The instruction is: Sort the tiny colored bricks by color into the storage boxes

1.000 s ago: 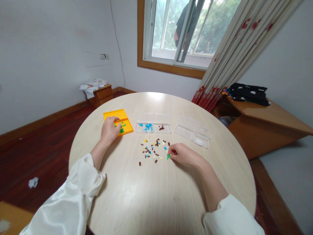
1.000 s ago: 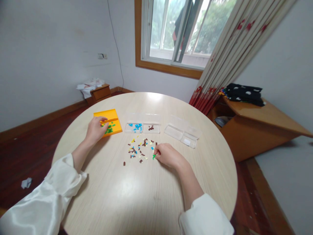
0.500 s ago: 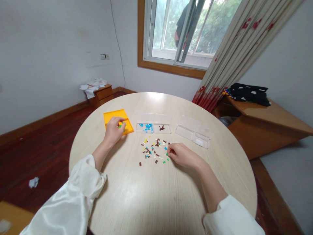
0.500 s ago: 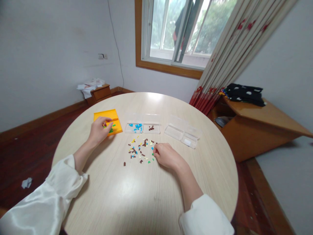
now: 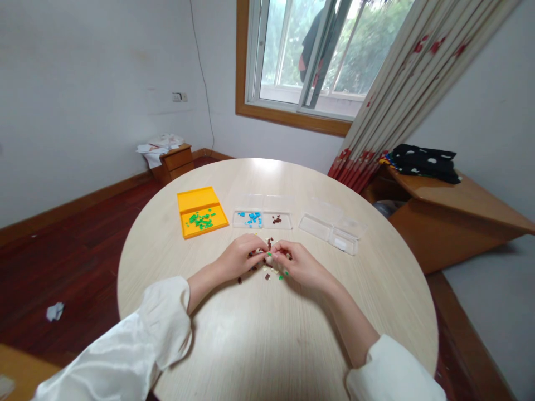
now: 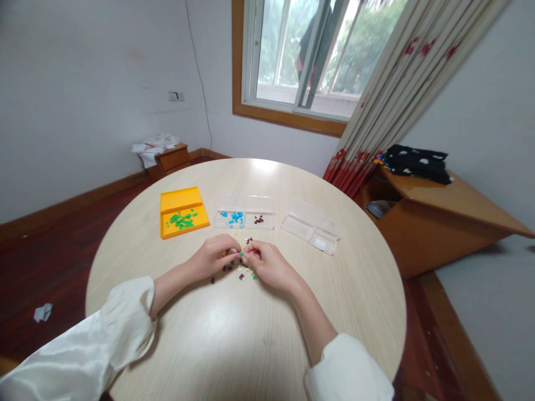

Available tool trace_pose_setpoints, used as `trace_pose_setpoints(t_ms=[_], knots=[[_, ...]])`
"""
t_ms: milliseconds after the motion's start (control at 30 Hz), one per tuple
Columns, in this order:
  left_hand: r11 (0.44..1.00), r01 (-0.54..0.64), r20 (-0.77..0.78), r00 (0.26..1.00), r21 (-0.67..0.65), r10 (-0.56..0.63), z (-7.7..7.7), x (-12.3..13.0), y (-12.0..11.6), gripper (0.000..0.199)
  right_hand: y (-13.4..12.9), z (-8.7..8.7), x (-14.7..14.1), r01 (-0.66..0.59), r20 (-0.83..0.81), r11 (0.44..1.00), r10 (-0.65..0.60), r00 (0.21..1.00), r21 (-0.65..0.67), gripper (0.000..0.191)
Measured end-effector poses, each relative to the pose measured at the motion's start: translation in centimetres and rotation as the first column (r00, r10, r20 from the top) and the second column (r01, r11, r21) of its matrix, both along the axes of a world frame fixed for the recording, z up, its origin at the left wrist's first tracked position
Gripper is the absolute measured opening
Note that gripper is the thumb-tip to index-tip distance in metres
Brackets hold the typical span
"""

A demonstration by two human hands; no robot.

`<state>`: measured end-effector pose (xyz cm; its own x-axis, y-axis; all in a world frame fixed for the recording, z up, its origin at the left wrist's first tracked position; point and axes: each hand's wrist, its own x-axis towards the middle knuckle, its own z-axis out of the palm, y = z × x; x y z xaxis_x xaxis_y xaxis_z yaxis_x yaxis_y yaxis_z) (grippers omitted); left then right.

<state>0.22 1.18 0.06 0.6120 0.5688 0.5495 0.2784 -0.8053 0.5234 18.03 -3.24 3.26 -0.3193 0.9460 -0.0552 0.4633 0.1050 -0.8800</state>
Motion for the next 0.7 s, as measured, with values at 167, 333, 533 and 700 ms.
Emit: trace_pose_setpoints(t_ms=[167,333,533,700], knots=[[0.997,0.05,0.0,0.999,0.055,-0.05,0.0,-0.1,0.2,0.008,0.2,-0.3,0.0,0.013,-0.023,1.0,-0.012,1.0,0.009,0.017],[0.995,0.059,-0.008,0.998,0.076,-0.058,0.1,-0.1,0.1,0.009,0.2,-0.1,0.2,0.005,-0.031,1.0,-0.005,1.0,-0.008,0.02],[0.945,-0.327,0.06,0.944,0.02,0.325,0.5,-2.3,2.2,0.005,0.2,0.3,1.8,0.029,0.356,1.0,-0.023,0.934,-0.009,0.01],[0.712,-0.702,0.023,0.711,-0.033,0.703,1.0,-6.4,5.8,0.001,0.2,0.5,2.8,-0.002,0.533,0.999,0.021,0.846,-0.036,0.007]])
